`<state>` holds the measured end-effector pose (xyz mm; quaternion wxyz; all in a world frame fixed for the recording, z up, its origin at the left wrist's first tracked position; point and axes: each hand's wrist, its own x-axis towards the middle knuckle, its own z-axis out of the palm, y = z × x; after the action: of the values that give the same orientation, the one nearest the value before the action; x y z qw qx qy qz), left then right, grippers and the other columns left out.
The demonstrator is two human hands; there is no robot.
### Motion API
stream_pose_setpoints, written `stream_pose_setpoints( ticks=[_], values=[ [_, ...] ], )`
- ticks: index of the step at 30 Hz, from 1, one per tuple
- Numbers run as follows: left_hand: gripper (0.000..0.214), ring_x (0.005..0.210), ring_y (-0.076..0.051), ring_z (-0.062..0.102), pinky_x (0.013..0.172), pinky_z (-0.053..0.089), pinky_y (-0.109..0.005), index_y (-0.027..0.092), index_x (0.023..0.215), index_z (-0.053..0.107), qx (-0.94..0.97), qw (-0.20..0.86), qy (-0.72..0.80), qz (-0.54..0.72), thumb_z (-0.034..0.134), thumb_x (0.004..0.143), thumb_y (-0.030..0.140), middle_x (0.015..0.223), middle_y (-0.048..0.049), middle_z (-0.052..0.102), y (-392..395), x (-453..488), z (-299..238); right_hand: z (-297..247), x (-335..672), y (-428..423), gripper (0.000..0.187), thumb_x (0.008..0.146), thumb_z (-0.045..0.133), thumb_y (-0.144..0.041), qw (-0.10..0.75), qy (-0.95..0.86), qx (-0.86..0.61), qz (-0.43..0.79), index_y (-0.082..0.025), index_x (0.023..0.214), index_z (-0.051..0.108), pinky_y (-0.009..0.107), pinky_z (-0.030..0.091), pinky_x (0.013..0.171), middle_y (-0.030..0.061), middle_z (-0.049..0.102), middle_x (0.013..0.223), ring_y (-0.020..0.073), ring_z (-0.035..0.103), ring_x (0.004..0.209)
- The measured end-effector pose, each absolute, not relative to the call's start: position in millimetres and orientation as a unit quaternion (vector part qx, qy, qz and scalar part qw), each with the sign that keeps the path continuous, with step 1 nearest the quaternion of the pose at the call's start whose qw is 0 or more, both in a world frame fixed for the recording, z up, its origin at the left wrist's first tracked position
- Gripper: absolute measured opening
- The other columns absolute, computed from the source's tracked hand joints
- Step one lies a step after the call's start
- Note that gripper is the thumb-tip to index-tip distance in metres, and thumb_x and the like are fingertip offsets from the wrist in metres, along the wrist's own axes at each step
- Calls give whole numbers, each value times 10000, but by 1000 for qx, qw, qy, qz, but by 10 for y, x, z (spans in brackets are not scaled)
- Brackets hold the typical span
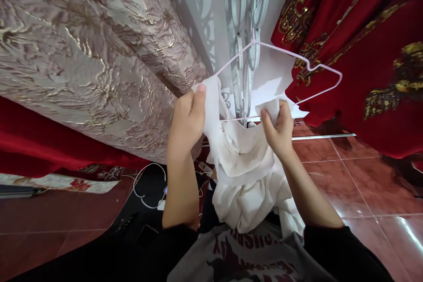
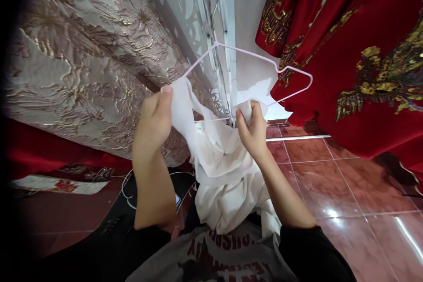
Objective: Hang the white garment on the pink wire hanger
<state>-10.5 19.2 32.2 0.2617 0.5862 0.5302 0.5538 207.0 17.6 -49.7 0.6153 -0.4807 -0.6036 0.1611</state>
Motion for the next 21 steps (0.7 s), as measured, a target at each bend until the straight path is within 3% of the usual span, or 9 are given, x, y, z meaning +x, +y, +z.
stream_pose_setpoints(
  ticks=[3,6,10,13,16,19,21],
  values=[
    [426,570,-136,402,601,393,-286,209,639,449,626,134,556,530,639,970,398,569,33,400,296,-106,228,-464,2113,166,182,930,618,-373,647,-567,-455,230,-227,959,514,283,444,680,2,539,846,113,503,717],
    [240,584,-132,487,587,396,-263,221,901,557,607,146,533,571,695,933,415,637,48,493,387,-164,112,-442,2360,245,184,885,631,-344,706,-446,-453,314,-230,970,515,255,372,545,-4,552,815,89,442,588],
    [370,577,-125,518,562,386,-255,247,1153,558,607,178,480,608,740,901,448,710,45,564,410,-245,101,-327,2974,436,186,737,645,-189,754,-322,-461,341,-224,852,503,241,285,474,2,548,777,76,417,547],
    [203,620,-131,509,579,377,-273,230,975,659,642,140,475,585,708,928,422,733,18,581,378,-315,197,-105,3345,546,192,679,576,-96,743,-316,-451,380,-231,792,499,245,200,459,43,648,869,57,311,506],
    [240,639,-138,492,598,374,-288,219,799,689,671,113,476,557,676,947,407,702,13,559,359,-375,268,187,3452,595,150,651,561,-94,700,-363,-453,415,-214,740,564,264,125,448,72,727,934,50,218,468],
    [221,620,-131,465,575,336,-292,211,802,711,671,122,471,559,682,941,380,687,19,544,357,-386,271,452,3346,584,119,638,577,-124,653,-455,-442,415,-187,705,653,293,101,426,79,751,908,53,228,427],
    [214,608,-130,446,565,313,-294,203,800,711,665,127,474,563,684,935,367,680,19,540,355,-367,253,582,3220,548,78,696,618,-171,606,-520,-440,412,-193,718,689,302,150,408,70,747,897,67,280,423]
  ],
)
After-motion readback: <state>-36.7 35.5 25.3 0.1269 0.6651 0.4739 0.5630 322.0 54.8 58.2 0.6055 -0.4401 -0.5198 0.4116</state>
